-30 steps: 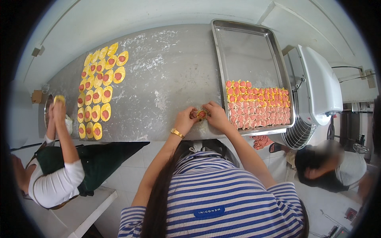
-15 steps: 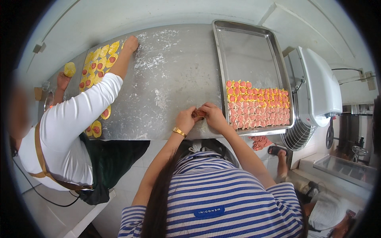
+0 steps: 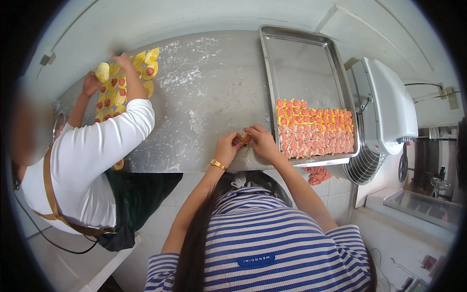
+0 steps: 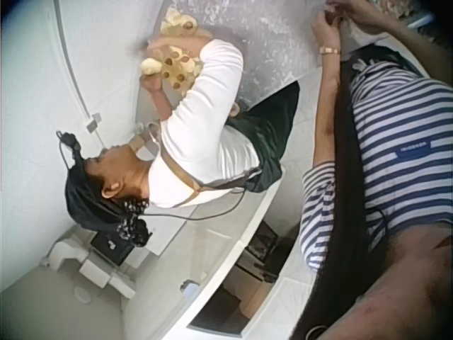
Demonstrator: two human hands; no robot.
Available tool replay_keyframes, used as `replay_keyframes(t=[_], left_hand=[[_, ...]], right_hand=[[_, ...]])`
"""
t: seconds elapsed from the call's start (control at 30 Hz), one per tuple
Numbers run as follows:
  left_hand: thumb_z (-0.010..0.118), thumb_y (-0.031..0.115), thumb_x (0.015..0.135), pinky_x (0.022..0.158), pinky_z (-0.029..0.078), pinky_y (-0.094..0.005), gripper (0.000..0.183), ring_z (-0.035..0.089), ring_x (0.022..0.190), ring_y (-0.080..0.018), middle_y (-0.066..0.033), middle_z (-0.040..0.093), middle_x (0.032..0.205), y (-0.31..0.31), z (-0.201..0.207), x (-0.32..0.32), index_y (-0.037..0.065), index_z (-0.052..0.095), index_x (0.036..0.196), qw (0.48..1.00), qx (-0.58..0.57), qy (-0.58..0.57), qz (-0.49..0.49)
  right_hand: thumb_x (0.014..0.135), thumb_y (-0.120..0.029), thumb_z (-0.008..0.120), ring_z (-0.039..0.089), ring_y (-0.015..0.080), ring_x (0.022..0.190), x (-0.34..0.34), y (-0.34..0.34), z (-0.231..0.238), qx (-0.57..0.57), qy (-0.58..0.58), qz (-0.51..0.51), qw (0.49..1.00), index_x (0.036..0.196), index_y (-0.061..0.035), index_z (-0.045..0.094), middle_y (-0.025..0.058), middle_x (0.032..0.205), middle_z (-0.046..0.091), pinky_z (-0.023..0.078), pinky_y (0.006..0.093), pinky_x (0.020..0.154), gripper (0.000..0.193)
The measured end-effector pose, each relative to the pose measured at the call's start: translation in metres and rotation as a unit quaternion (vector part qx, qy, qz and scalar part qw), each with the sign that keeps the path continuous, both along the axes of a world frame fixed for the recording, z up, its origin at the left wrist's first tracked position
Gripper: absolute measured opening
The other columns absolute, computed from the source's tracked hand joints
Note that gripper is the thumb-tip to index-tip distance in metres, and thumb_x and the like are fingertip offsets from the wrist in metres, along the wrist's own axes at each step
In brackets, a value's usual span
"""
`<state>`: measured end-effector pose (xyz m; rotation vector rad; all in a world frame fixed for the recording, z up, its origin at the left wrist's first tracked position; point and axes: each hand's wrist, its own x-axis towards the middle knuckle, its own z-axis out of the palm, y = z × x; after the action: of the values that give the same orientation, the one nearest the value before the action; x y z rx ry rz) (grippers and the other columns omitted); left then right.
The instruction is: The person assembles small pasta parcels by placing a filling onto yellow dough circles, folding them, and sealing the edges. The finished parcels are placed on a metal tray. Another person works nearby on a similar task.
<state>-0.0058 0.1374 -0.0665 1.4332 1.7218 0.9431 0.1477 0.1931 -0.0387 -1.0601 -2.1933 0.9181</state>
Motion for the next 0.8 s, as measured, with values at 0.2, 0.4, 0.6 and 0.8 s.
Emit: replay_keyframes(t=[0.2, 0.4, 0.6, 0.8], left_hand=[[0.071, 0.004, 0.072, 0.067, 0.053, -0.0295, 0.020, 0.067, 0.072, -0.0199, -0.0109, 0.067, 0.079, 0.001, -0.010, -0.004, 0.002, 0.062, 0.090, 1.000, -0.005, -0.003, -0.015], [0.072, 0.002, 0.071, 0.065, 0.051, -0.0296, 0.021, 0.065, 0.070, -0.0193, -0.0102, 0.067, 0.079, -0.006, -0.016, -0.017, 0.001, 0.061, 0.088, 0.998, -0.010, -0.062, 0.025], [0.067, 0.006, 0.077, 0.065, 0.051, -0.0266, 0.015, 0.065, 0.071, -0.0152, -0.0085, 0.067, 0.079, -0.010, -0.009, -0.048, 0.002, 0.063, 0.091, 0.995, 0.003, -0.021, 0.096], [0.060, 0.008, 0.081, 0.057, 0.050, -0.0295, 0.009, 0.064, 0.060, -0.0186, -0.0085, 0.066, 0.069, -0.002, -0.026, -0.129, 0.003, 0.065, 0.086, 0.954, 0.083, 0.039, 0.285]], right_hand=[[0.064, 0.007, 0.060, 0.058, 0.0331, 0.089, 0.002, 0.001, -0.015, -0.038, -0.013, 0.008, 0.999, 0.103, -0.0045, 0.060, 0.0133, 0.099, 0.057, 0.048, 0.0381, 0.075, 0.041], [0.066, 0.004, 0.061, 0.055, 0.0331, 0.095, -0.006, -0.008, -0.012, -0.014, -0.085, 0.006, 0.996, 0.107, -0.0073, 0.059, 0.0133, 0.104, 0.055, 0.046, 0.0397, 0.081, 0.043], [0.068, -0.001, 0.062, 0.055, 0.0320, 0.094, -0.015, -0.013, -0.002, 0.028, -0.090, -0.001, 0.996, 0.106, -0.0075, 0.060, 0.0129, 0.101, 0.055, 0.046, 0.0406, 0.081, 0.039], [0.074, -0.006, 0.060, 0.054, 0.0330, 0.094, -0.014, -0.013, -0.007, -0.004, -0.116, 0.008, 0.993, 0.104, -0.0075, 0.060, 0.0139, 0.099, 0.055, 0.046, 0.0412, 0.079, 0.030]])
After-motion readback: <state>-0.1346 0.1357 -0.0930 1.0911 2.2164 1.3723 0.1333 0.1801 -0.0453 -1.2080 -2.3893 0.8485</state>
